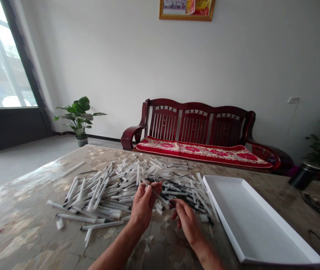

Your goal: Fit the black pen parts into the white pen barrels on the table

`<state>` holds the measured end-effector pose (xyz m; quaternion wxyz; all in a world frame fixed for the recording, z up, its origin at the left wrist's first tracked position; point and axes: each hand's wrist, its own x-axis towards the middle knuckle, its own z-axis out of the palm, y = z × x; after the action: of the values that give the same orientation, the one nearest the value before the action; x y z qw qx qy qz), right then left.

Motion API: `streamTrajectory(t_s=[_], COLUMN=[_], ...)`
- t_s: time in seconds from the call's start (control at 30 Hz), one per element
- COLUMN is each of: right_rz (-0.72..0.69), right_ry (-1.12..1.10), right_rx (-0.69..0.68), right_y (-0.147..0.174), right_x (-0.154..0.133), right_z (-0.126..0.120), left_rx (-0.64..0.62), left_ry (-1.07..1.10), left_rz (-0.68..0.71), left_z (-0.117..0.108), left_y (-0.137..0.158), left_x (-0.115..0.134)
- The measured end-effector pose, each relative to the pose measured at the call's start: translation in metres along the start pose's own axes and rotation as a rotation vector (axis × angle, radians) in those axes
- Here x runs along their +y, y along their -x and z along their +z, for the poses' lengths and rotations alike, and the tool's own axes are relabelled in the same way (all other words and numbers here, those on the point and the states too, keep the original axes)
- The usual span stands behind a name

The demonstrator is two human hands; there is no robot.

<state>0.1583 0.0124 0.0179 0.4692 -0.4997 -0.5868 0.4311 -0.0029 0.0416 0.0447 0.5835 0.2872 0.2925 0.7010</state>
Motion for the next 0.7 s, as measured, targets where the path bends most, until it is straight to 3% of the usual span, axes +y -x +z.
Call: streamTrajectory(t_s=[0.17,0.33,0.43,0.5,0.7], right_rz=[0.164,0.245,0.255,0.209,-0.122], right_ry=[-0.196,-0.285,-0.192,-0.097,0.254], right_rx=[-0.192,-0.179,-0.168,-0.146,0.046], right_y=[0.005,0.004,0.002,0.001,-0.002], right_x=[-0.007,-0.001,0.002,0.004,0.007], right_z=[0.005,0.005,0.006,0.006,0.002], left_rx=[-0.063,-0.197,-0.241,-0.174,0.068], left_ry=[0.068,-0.059,-0.151,-0.158,-0.086], left_rz=[-0.164,-0.217,-0.224,-0.211,-0.160], left_z=[0.000,-0.005,-0.007,-0.008,-0.011], left_y=[0.009,0.011,0.011,0.010,0.000], left_x=[-0.012,-0.017,-0.020,-0.022,-0.018])
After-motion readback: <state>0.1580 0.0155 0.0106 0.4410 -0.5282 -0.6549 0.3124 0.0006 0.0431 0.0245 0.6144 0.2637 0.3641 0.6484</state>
